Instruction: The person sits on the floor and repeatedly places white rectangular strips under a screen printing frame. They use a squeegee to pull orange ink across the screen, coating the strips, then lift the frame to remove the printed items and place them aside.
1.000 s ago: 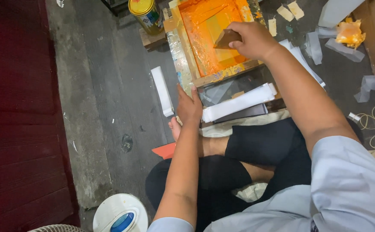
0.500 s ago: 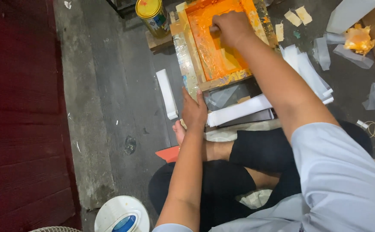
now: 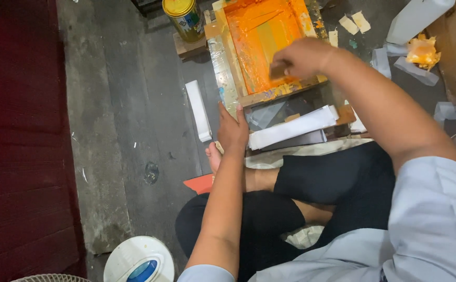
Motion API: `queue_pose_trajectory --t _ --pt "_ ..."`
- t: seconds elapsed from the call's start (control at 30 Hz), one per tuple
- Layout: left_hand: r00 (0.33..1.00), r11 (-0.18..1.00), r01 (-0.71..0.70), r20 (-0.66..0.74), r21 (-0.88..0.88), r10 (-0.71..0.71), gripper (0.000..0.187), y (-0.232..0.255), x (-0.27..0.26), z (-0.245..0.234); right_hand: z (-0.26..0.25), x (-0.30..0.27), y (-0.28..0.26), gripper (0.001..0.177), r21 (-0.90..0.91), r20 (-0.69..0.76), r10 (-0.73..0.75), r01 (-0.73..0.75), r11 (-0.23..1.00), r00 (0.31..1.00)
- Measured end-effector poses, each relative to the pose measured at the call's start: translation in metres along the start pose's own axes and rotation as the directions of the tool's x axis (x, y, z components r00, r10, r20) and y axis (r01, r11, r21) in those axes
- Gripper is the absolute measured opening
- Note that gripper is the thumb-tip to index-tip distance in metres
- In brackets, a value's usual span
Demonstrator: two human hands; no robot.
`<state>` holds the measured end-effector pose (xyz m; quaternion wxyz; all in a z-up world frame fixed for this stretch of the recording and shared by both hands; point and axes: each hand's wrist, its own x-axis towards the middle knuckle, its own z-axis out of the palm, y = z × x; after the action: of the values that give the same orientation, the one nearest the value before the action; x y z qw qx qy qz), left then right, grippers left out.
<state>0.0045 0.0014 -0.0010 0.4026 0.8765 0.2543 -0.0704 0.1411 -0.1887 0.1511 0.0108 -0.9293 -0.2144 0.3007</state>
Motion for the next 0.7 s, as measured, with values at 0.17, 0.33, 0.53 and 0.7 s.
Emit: queue_pose_trajectory --t 0.17,0.33,0.53,0.7 --pt "1.000 1.000 -0.010 -0.016 0.015 0.010 0.081 -0.002 0.002 0.003 0.013 0.093 0.041 0.035 -0.028 -0.454 -0.134 0.137 0.990 0.881" --pt "1.000 1.000 -0.023 -0.017 0.007 0.023 0.083 0.000 0.001 0.000 0.036 0.156 0.048 0.037 -0.130 -0.621 -0.160 0.101 0.986 0.768" --pt "1.000 1.000 -0.010 -0.004 -0.005 0.010 0.084 0.002 0.000 -0.002 0.039 0.118 0.029 0.032 -0.116 -0.500 -0.179 0.140 0.983 0.847" --pt "1.000 1.000 0.009 0.002 0.007 -0.009 0.083 0.001 0.001 0.000 0.008 0.005 -0.012 0.030 0.115 -0.042 -0.051 0.055 0.992 0.998"
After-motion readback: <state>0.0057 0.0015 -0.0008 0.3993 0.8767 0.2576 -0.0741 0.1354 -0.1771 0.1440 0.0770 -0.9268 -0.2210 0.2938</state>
